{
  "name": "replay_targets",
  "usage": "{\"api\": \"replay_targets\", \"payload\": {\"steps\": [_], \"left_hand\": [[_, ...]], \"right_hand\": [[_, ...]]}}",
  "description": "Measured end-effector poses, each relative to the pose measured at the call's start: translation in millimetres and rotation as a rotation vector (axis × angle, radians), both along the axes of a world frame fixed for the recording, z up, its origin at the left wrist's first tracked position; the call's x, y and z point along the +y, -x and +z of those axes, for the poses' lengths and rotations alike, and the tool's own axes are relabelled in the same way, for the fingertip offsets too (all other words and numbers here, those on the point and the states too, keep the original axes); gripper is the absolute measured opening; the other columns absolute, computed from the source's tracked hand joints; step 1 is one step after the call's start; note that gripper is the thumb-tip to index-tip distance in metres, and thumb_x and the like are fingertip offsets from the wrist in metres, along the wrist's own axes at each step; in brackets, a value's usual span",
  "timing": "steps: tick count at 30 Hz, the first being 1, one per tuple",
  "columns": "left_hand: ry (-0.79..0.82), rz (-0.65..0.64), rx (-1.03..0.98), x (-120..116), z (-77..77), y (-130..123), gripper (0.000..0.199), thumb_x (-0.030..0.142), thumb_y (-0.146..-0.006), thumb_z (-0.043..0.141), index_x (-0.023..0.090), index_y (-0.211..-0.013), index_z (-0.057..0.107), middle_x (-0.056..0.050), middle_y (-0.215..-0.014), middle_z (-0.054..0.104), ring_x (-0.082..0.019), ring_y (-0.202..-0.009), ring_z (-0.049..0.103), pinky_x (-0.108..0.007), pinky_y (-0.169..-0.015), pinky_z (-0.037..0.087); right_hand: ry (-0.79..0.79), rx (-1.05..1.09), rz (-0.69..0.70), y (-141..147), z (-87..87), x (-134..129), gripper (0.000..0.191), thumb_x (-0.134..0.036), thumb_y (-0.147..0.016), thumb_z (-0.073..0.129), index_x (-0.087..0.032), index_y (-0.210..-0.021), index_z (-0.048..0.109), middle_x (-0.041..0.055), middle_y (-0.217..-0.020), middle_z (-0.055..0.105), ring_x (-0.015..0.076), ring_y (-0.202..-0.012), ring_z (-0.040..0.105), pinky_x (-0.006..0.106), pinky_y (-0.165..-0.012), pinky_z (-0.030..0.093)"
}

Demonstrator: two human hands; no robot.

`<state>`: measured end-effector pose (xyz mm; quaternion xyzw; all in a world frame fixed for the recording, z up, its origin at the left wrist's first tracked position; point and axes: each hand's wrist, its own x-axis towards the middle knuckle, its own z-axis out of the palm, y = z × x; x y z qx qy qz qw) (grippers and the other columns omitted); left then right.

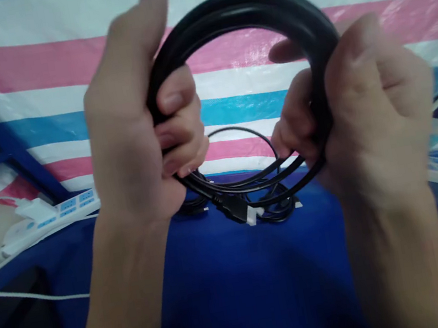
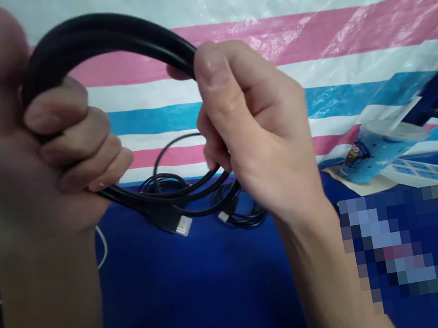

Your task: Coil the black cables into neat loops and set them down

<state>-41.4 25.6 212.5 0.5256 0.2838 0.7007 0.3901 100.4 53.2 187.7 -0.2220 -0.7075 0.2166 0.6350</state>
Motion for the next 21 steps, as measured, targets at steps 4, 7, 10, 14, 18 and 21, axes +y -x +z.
{"api": "replay_targets", "payload": {"steps": [4, 7, 10, 14, 18, 21], "left_hand": [[0.037, -0.146, 0.130, 2.6, 0.7, 3.4, 0.050, 0.047, -0.079, 0.058, 0.022, -0.052, 0.024, 0.007, -0.038, 0.016, -0.004, -0.024, 0.017, -0.018, -0.023, 0.014], [0.153, -0.349, 0.323, 3.9, -0.2, 2.6, 0.043, 0.040, -0.083, 0.049, 0.020, -0.050, 0.031, 0.006, -0.039, 0.020, -0.002, -0.025, 0.019, -0.013, -0.029, 0.019], [0.139, -0.314, 0.312, 0.6, -0.7, -0.8, 0.040, 0.034, -0.080, 0.052, 0.020, -0.050, 0.030, 0.006, -0.044, 0.018, 0.001, -0.029, 0.015, -0.012, -0.031, 0.018], [0.092, -0.085, -0.007, 0.9, -0.6, -2.7, 0.046, 0.033, -0.089, 0.044, 0.022, -0.051, 0.022, 0.007, -0.042, 0.009, -0.003, -0.027, 0.009, -0.016, -0.026, 0.008], [0.104, -0.076, -0.383, 16.1, -4.9, -0.1, 0.053, 0.045, -0.093, 0.037, 0.020, -0.052, 0.015, 0.008, -0.039, 0.006, -0.003, -0.026, 0.009, -0.023, -0.029, 0.007], [0.096, -0.096, -0.621, 27.5, -12.9, -0.3, 0.052, 0.046, -0.095, 0.032, 0.020, -0.053, 0.016, 0.008, -0.040, 0.007, -0.003, -0.029, 0.009, -0.023, -0.032, 0.009]], "right_hand": [[0.037, -0.006, -0.005, -6.9, 1.0, 1.5, 0.032, -0.041, -0.097, 0.037, -0.025, -0.093, 0.065, -0.0015, -0.051, 0.031, 0.0124, -0.038, 0.031, 0.031, -0.038, 0.025], [0.051, -0.165, -0.008, -17.2, 3.3, 0.8, 0.028, -0.041, -0.093, 0.047, -0.026, -0.075, 0.062, 0.0004, -0.052, 0.032, 0.0133, -0.042, 0.031, 0.032, -0.041, 0.023], [0.022, -0.159, 0.009, -18.8, 5.5, 0.7, 0.034, -0.038, -0.093, 0.048, -0.024, -0.062, 0.054, 0.0018, -0.054, 0.036, 0.0136, -0.044, 0.032, 0.032, -0.041, 0.021], [0.167, 0.018, 0.252, -14.2, 7.8, 10.1, 0.024, -0.031, -0.096, 0.040, -0.022, -0.100, 0.062, 0.0001, -0.063, 0.049, 0.0125, -0.041, 0.039, 0.030, -0.038, 0.030], [0.424, 0.156, 0.662, -11.1, 3.5, 25.7, 0.027, -0.038, -0.096, 0.039, -0.021, -0.106, 0.057, 0.0000, -0.080, 0.061, 0.0139, -0.066, 0.060, 0.027, -0.061, 0.050], [0.441, 0.314, 0.865, 4.2, -7.2, 27.1, 0.039, -0.057, -0.091, 0.037, -0.023, -0.094, 0.056, 0.0013, -0.104, 0.062, 0.0166, -0.096, 0.061, 0.031, -0.089, 0.050]]}}
